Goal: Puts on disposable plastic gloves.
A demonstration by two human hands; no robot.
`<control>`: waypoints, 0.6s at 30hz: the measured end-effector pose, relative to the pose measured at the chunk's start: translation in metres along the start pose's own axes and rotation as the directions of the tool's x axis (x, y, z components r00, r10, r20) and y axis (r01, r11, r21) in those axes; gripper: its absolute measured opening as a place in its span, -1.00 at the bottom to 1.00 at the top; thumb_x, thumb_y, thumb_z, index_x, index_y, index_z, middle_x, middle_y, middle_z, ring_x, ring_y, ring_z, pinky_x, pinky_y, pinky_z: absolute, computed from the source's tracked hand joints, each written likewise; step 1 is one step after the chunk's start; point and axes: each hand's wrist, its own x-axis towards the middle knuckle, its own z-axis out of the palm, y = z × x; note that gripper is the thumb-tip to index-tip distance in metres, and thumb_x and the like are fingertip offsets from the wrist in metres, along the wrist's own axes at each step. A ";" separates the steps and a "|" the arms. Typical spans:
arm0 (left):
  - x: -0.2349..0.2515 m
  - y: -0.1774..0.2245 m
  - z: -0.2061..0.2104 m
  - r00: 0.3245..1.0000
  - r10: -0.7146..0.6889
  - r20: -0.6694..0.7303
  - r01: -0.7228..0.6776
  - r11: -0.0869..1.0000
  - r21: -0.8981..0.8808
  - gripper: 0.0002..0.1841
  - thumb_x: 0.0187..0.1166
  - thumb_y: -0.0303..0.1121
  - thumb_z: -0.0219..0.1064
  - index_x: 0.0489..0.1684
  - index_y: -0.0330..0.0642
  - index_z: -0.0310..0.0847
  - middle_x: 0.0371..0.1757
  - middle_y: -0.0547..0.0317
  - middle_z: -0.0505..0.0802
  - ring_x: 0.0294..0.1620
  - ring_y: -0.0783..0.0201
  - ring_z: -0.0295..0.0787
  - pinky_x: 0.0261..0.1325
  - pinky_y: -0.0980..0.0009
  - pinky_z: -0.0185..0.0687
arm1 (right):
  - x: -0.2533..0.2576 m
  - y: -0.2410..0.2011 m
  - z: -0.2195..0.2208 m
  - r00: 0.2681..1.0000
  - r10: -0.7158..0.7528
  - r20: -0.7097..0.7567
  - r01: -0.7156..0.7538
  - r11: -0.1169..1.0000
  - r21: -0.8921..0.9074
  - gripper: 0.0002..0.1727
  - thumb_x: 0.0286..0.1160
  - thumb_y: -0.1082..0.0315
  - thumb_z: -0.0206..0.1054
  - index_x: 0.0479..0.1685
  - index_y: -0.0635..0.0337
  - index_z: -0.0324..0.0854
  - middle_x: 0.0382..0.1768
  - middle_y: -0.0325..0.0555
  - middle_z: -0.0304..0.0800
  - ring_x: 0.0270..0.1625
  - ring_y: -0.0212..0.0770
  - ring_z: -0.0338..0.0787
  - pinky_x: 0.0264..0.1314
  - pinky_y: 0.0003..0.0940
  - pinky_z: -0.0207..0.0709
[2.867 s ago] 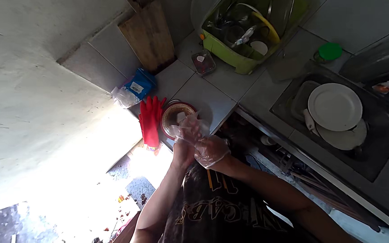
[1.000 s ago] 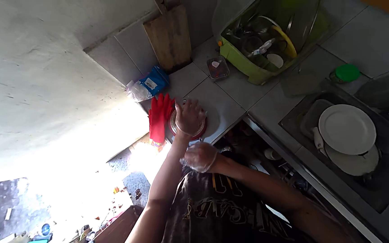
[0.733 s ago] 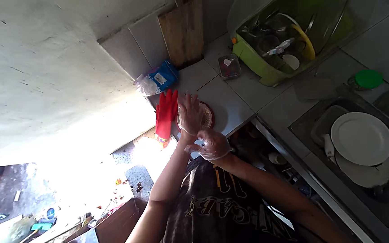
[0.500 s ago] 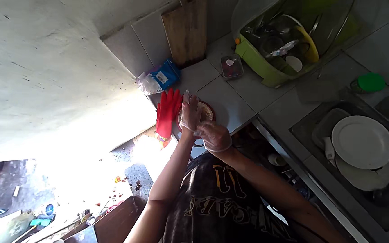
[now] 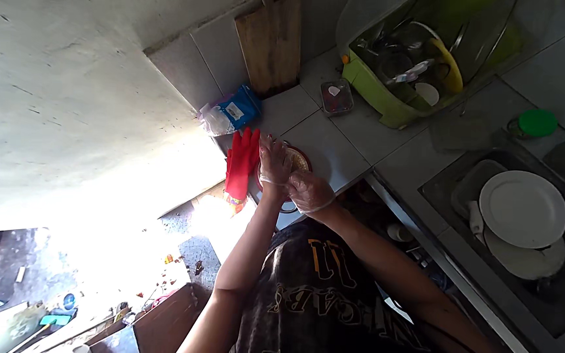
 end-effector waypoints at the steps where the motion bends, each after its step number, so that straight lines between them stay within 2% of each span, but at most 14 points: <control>1: -0.005 -0.003 0.001 0.999 0.037 0.031 -0.038 0.999 0.013 -0.23 0.75 0.38 -0.40 0.91 0.24 -0.05 0.79 0.22 0.40 0.72 0.17 0.36 0.64 0.00 0.38 | 0.000 0.001 0.004 0.996 -0.021 -0.087 0.014 0.997 -0.081 -0.88 0.24 0.44 0.50 -0.53 0.26 0.69 -0.38 0.04 0.84 -0.24 -0.05 0.90 -0.21 -0.17 0.79; 3: -0.011 -0.012 0.003 0.986 0.145 0.084 -0.150 0.987 0.052 -0.22 0.76 0.37 -0.33 0.94 0.23 -0.16 0.83 0.21 0.33 0.76 0.19 0.30 0.71 0.05 0.31 | 0.002 0.003 0.006 0.978 0.004 -0.208 -0.035 0.989 -0.146 -0.88 0.25 0.46 0.46 -0.54 0.26 0.65 -0.42 0.05 0.79 -0.33 -0.02 0.86 -0.37 -0.13 0.74; 5: -0.013 -0.017 0.008 0.969 0.232 0.084 -0.241 0.962 0.125 -0.21 0.79 0.31 -0.29 0.93 0.07 -0.15 0.82 0.13 0.33 0.76 0.21 0.30 0.74 0.11 0.28 | 0.010 0.000 0.006 0.957 0.113 -0.266 -0.149 0.981 -0.122 -0.89 0.28 0.42 0.46 -0.41 0.24 0.63 -0.41 0.02 0.74 -0.39 -0.04 0.80 -0.49 -0.11 0.64; 8: -0.015 -0.018 0.011 0.965 0.256 0.051 -0.261 0.955 0.143 -0.27 0.82 0.24 -0.26 0.87 0.02 0.06 0.75 0.23 0.45 0.65 0.38 0.40 0.65 0.27 0.37 | 0.021 -0.006 0.007 0.943 0.183 -0.278 -0.200 0.979 -0.034 -0.71 0.45 0.31 0.50 0.08 0.21 0.71 -0.26 -0.08 0.83 -0.32 -0.19 0.82 -0.34 -0.19 0.74; 9: -0.015 -0.017 0.011 0.963 0.267 0.046 -0.271 0.952 0.144 -0.30 0.84 0.21 -0.25 0.85 0.03 0.10 0.75 0.26 0.45 0.65 0.41 0.39 0.65 0.29 0.36 | 0.022 -0.007 0.010 0.944 0.156 -0.292 -0.172 0.985 -0.029 -0.69 0.47 0.31 0.49 0.13 0.22 0.72 -0.24 -0.08 0.85 -0.30 -0.19 0.83 -0.30 -0.21 0.75; 12: -0.010 -0.011 0.010 0.958 0.277 0.066 -0.285 0.939 0.194 -0.32 0.87 0.15 -0.27 0.93 0.09 -0.09 0.89 0.30 0.20 0.83 0.36 0.11 0.80 0.25 0.12 | 0.023 -0.008 0.013 0.929 0.013 -0.369 -0.040 0.997 -0.066 -0.81 0.48 0.35 0.45 -0.04 0.23 0.81 -0.20 -0.03 0.92 -0.21 -0.17 0.91 -0.20 -0.23 0.80; 14: -0.001 -0.011 0.010 0.970 0.238 0.049 -0.243 0.952 0.188 -0.35 0.90 0.03 -0.27 0.94 0.02 -0.19 0.91 0.17 0.14 0.84 0.31 0.10 0.79 0.28 0.12 | 0.020 -0.008 0.017 0.906 -0.078 -0.416 0.037 0.994 -0.106 -0.87 0.42 0.41 0.42 -0.19 0.24 0.84 -0.31 0.01 0.91 -0.29 -0.12 0.91 -0.29 -0.23 0.77; 15: 0.004 -0.005 0.014 0.983 0.181 0.013 -0.180 0.966 0.186 -0.35 0.91 -0.04 -0.34 0.94 -0.08 -0.29 0.90 0.03 0.12 0.82 0.26 0.12 0.77 0.30 0.15 | 0.020 -0.010 0.018 0.901 -0.103 -0.422 0.054 0.991 -0.125 -0.87 0.40 0.43 0.42 -0.21 0.23 0.86 -0.34 0.00 0.92 -0.30 -0.11 0.91 -0.31 -0.23 0.77; 16: 0.008 0.006 0.022 0.994 0.100 -0.046 -0.090 0.981 0.173 -0.37 0.93 -0.07 -0.39 0.94 -0.08 -0.32 0.87 -0.04 0.15 0.79 0.22 0.19 0.72 0.27 0.23 | 0.020 -0.013 0.020 0.900 -0.117 -0.420 0.066 0.989 -0.133 -0.87 0.39 0.45 0.41 -0.21 0.21 0.87 -0.35 -0.01 0.92 -0.33 -0.11 0.91 -0.35 -0.23 0.76; 18: 0.014 0.034 0.046 0.971 -0.079 -0.226 0.105 0.988 0.108 -0.39 0.93 -0.01 -0.45 0.92 0.01 -0.17 0.78 -0.20 0.29 0.67 -0.08 0.38 0.56 -0.07 0.39 | 0.021 -0.021 0.023 0.916 -0.117 -0.384 0.080 0.991 -0.111 -0.82 0.44 0.49 0.40 -0.10 0.17 0.89 -0.30 -0.03 0.95 -0.34 -0.10 0.92 -0.40 -0.20 0.75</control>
